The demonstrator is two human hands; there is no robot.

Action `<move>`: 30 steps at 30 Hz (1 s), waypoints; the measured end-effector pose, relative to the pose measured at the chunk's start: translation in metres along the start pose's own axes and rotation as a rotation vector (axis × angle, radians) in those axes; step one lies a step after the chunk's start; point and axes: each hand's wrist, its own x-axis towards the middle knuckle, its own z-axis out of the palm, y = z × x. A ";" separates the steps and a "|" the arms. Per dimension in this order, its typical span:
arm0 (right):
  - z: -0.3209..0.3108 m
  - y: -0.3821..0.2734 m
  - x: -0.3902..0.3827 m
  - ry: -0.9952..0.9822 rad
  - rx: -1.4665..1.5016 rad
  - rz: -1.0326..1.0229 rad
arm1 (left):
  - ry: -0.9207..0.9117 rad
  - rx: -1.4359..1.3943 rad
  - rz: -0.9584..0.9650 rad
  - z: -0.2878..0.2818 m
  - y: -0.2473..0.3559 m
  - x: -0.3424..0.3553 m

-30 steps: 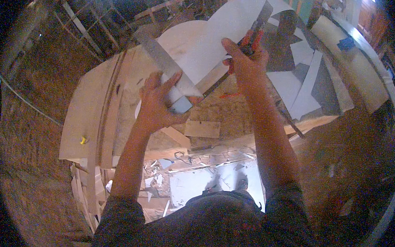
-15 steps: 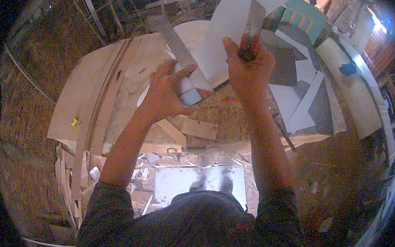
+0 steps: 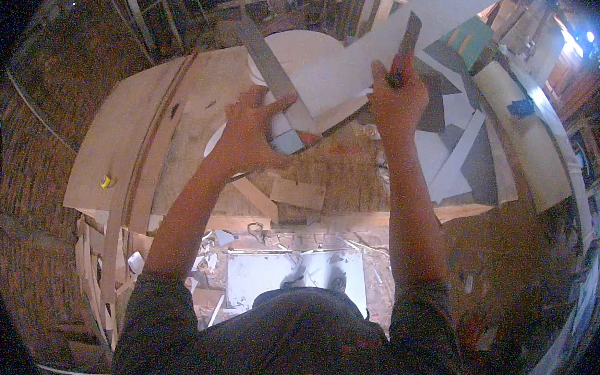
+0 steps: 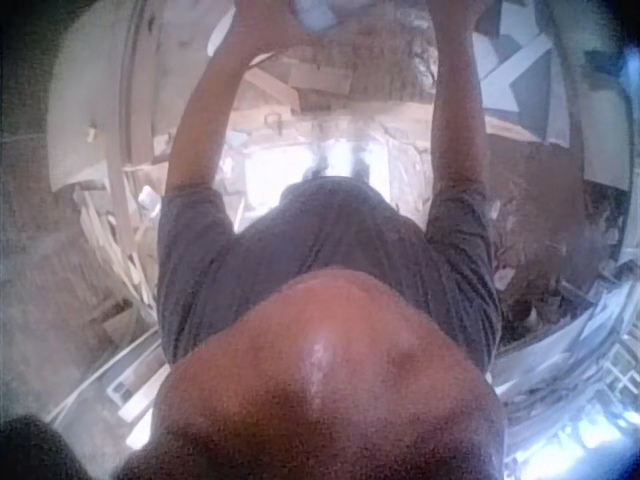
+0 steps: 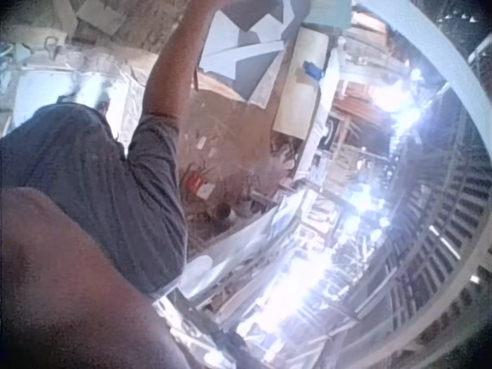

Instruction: The person uses a template and pencil to mark a curved line on a circular wooden disc, then uses a hammer and a curved metal tool to cut along the marked line, removing a strip of wood to shape the disc.

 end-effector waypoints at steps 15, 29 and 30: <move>-0.043 0.002 -0.054 -0.518 0.006 0.213 | -0.095 -0.036 -0.014 0.002 0.004 -0.002; -0.022 -0.054 -0.073 -0.865 -0.625 -0.191 | -0.030 -0.007 0.063 0.011 0.005 -0.002; -0.022 -0.057 -0.073 -0.876 -0.625 -0.197 | -0.029 -0.015 0.062 0.010 0.005 -0.003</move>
